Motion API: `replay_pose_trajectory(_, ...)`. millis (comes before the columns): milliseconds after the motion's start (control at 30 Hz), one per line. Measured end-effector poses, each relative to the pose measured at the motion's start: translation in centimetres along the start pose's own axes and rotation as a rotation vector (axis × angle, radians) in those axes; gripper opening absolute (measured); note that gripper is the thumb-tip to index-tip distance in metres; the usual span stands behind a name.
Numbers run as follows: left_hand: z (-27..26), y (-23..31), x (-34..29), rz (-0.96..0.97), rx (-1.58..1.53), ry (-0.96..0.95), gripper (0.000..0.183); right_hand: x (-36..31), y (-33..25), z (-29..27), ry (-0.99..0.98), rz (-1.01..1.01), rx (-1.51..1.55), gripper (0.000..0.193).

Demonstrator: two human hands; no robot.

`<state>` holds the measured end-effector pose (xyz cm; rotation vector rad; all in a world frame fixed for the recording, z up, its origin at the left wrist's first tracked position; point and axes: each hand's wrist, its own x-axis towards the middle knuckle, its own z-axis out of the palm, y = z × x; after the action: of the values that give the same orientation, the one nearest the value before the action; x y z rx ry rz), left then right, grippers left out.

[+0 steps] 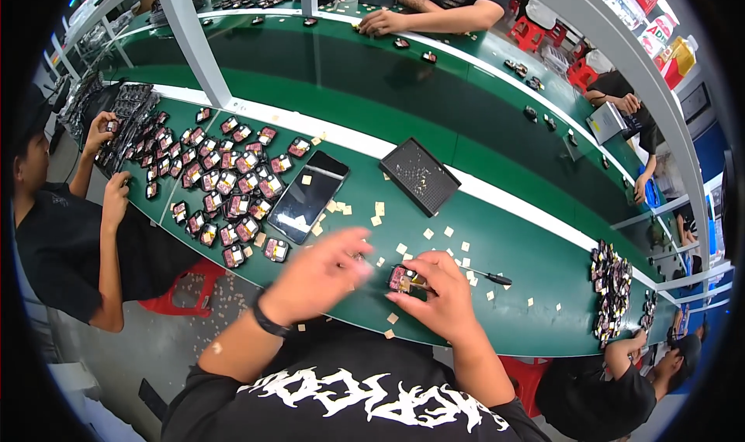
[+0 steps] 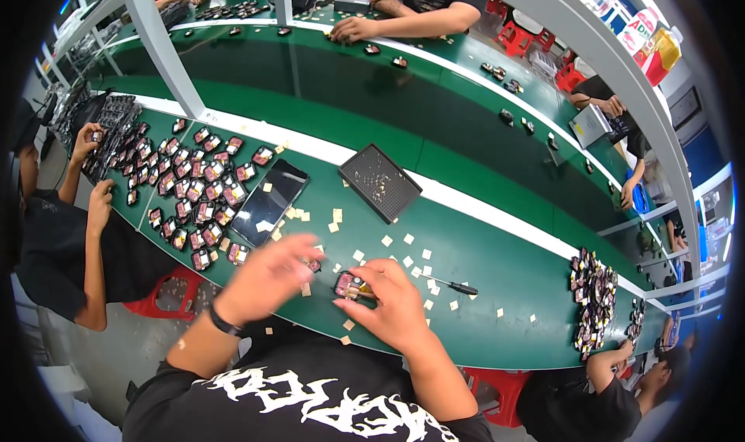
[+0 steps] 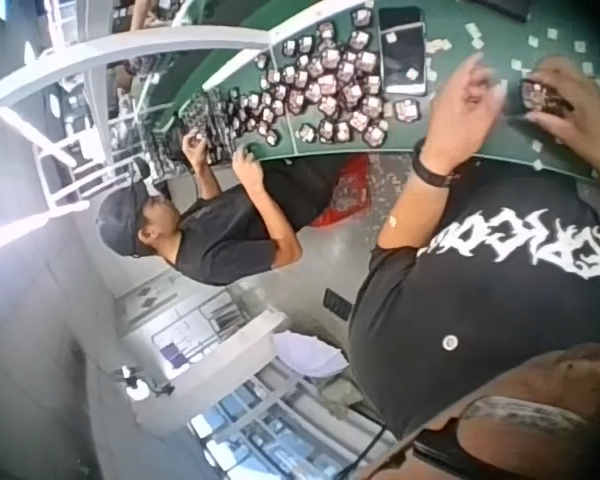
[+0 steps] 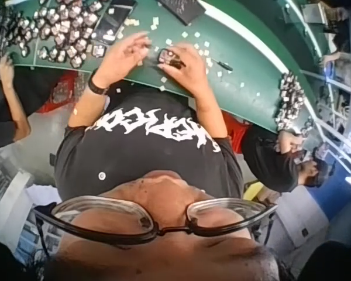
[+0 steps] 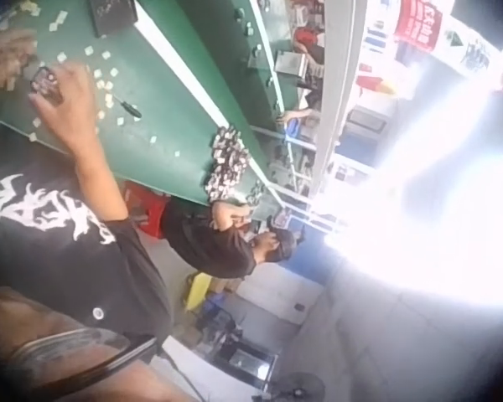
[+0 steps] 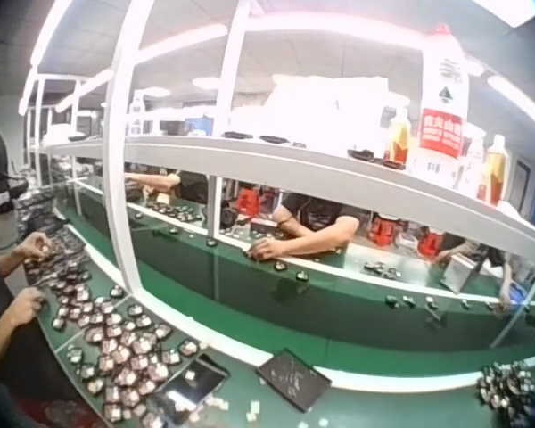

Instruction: Assembling small electronic components on a factory production line.

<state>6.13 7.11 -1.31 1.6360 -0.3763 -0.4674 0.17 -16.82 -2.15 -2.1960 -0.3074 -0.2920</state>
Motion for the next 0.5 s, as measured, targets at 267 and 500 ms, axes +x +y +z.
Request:
replay_pose_trajectory(267, 4.3, -2.7, 0.5, -0.166, -0.596, -0.205, 0.036, -2.6, -0.3, -1.4, 0.187, 0.229, 0.296, 0.021)
replay_pose_trajectory(500, 4.9, -1.5, 0.7, -0.151, -0.556, -0.074, 0.033, -5.2, 0.7, -1.6, 0.140, 0.740, 0.440, 0.051)
